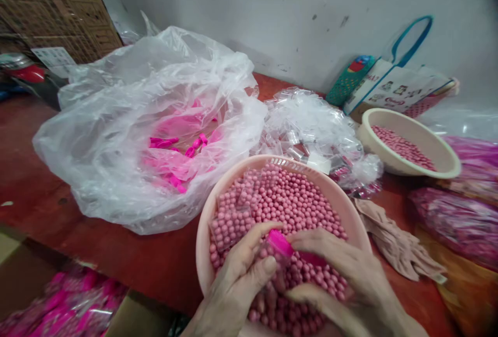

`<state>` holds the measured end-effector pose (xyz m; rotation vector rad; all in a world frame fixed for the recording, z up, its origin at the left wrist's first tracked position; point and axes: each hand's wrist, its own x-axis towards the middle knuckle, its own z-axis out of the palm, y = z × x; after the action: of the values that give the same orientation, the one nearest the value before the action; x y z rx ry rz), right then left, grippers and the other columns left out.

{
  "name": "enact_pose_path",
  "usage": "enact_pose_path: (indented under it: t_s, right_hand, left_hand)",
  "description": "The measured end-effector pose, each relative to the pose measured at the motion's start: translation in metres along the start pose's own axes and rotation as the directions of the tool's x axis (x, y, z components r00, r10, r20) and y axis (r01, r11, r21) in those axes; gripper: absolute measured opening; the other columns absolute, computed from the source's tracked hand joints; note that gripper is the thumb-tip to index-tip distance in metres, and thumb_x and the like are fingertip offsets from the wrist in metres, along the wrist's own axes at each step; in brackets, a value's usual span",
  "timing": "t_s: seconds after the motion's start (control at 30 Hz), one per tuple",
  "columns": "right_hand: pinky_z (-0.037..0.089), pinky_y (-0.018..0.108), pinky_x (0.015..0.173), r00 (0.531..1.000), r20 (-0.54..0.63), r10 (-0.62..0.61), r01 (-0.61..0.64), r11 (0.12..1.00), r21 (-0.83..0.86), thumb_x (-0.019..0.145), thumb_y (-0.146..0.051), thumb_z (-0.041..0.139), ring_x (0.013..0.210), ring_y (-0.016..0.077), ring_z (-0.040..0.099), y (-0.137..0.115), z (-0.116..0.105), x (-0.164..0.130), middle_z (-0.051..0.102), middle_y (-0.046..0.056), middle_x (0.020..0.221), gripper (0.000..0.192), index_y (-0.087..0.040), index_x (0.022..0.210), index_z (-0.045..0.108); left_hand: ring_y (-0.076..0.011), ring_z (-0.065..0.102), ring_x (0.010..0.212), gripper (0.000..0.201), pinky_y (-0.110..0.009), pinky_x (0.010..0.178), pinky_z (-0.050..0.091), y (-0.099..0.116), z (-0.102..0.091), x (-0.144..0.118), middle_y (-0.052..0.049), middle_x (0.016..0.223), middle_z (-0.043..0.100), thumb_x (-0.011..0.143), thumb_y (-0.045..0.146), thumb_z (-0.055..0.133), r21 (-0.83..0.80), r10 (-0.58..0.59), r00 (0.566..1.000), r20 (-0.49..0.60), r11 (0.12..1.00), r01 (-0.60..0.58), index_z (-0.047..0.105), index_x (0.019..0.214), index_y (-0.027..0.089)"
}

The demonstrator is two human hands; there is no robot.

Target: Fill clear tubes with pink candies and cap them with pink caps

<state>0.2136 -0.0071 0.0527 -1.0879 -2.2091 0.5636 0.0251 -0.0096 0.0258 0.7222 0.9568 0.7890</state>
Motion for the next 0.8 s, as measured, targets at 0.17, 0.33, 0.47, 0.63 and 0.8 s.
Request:
enact_pose_path:
  t_s: [0.17, 0.33, 0.47, 0.63, 0.8]
  right_hand:
    - [0.057, 0.039, 0.075, 0.990, -0.138, -0.005, -0.052, 0.912, -0.407, 0.094, -0.049, 0.041, 0.097, 0.0313, 0.061, -0.013, 0.040, 0.002, 0.061, 0.021, 0.106, 0.053, -0.003, 0.121, 0.044]
    - [0.057, 0.036, 0.058, 0.953, -0.255, -0.165, 0.008, 0.853, -0.521, 0.085, -0.028, 0.056, 0.077, 0.0296, 0.064, -0.015, 0.059, 0.005, 0.065, 0.020, 0.088, 0.040, 0.000, 0.113, 0.050]
    - [0.056, 0.033, 0.053, 0.954, -0.185, -0.236, 0.097, 0.827, -0.553, 0.081, -0.025, 0.061, 0.071, 0.0277, 0.063, -0.007, 0.062, 0.003, 0.065, 0.018, 0.084, 0.040, -0.002, 0.112, 0.053]
    - [0.058, 0.032, 0.063, 0.984, -0.158, -0.083, 0.051, 0.979, -0.198, 0.085, -0.029, 0.063, 0.083, 0.0264, 0.066, -0.003, 0.041, 0.006, 0.065, 0.015, 0.092, 0.046, -0.009, 0.123, 0.047]
    - [0.057, 0.022, 0.056, 0.799, 0.149, 0.583, -0.512, 0.527, 0.678, 0.081, -0.034, 0.070, 0.067, 0.0151, 0.066, 0.001, 0.006, 0.009, 0.066, 0.001, 0.082, 0.035, -0.020, 0.110, 0.055]
  left_hand:
    - [-0.0230, 0.046, 0.123, 0.038, -0.032, 0.107, 0.029, -0.008, -0.004, 0.000, 0.002, 0.126, 0.060, 0.081, 0.040, 0.064, 0.012, 0.007, 0.993, -0.117, 1.000, -0.005, 0.059, 0.118, 0.031]
    - [-0.0195, 0.052, 0.115, 0.032, -0.024, 0.098, 0.037, -0.016, -0.006, 0.002, 0.005, 0.115, 0.065, 0.082, 0.037, 0.064, -0.029, 0.085, 0.989, -0.119, 0.996, -0.089, 0.062, 0.113, 0.033]
    - [-0.0199, 0.055, 0.109, 0.028, -0.024, 0.095, 0.038, -0.014, -0.004, 0.005, 0.003, 0.110, 0.065, 0.084, 0.035, 0.062, 0.073, 0.134, 0.985, -0.113, 0.989, -0.126, 0.062, 0.111, 0.030]
    - [-0.0210, 0.054, 0.108, 0.032, -0.027, 0.094, 0.038, -0.004, 0.000, 0.004, -0.001, 0.115, 0.062, 0.085, 0.033, 0.059, 0.084, 0.130, 0.982, -0.139, 0.989, -0.119, 0.058, 0.117, 0.026]
    - [-0.0107, 0.053, 0.057, 0.052, -0.019, 0.053, 0.041, 0.000, 0.002, 0.001, 0.001, 0.070, 0.061, 0.088, 0.034, 0.054, 0.006, 0.020, 0.999, -0.036, 1.000, -0.020, 0.038, 0.135, 0.023]
